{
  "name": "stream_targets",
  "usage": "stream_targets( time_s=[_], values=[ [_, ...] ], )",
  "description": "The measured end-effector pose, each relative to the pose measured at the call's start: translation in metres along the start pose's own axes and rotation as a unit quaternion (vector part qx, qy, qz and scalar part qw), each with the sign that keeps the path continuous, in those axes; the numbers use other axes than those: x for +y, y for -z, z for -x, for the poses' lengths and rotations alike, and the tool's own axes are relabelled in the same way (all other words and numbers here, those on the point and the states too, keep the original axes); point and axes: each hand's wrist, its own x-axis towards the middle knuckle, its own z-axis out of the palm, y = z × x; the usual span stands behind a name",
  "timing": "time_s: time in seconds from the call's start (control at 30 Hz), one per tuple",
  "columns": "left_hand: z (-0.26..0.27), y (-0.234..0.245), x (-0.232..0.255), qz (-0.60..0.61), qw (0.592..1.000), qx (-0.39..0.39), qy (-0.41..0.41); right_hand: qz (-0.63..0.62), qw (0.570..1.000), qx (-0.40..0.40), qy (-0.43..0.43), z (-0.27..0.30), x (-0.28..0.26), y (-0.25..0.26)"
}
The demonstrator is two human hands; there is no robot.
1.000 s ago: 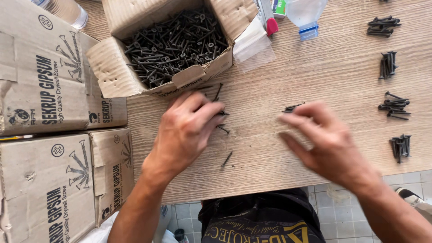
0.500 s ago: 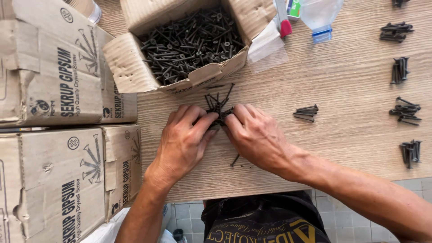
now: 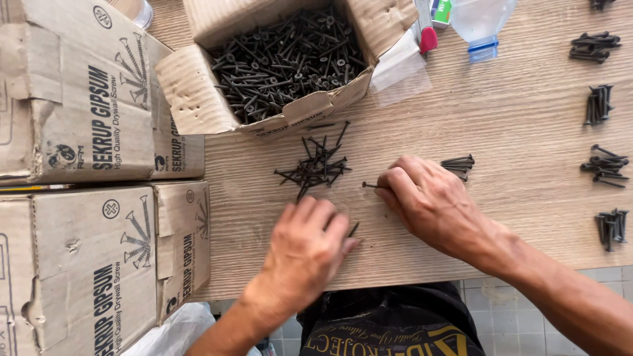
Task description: The person sorts black drywall screws from a cardboard box onto a wooden table, arranging them into small piles. The person repeatedly picks up screws, separates them, and places them in organized groups on the table surface.
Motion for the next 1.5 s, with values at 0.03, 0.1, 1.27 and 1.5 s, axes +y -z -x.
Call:
stream_targets(
  time_s=[0.03,0.1,1.27,1.5],
  values=[
    [0.001,-0.002,0.008,0.000,1.000,-0.001,-0.003,0.000,1.000,0.001,-0.003,-0.003,-0.001,0.001],
    [0.002,-0.007,0.022,0.000,0.998,0.061,-0.015,0.005,0.999,-0.033,0.022,-0.008,-0.002,0.003],
    [-0.012,-0.021,0.009,0.124,0.979,0.144,-0.077,0.090,0.996,-0.005,-0.010,-0.060,0.020,-0.007],
    [-0.014,-0.020,0.011,0.121,0.977,0.165,-0.067,-0.062,0.995,-0.054,0.059,-0.064,0.000,-0.004]
  ],
)
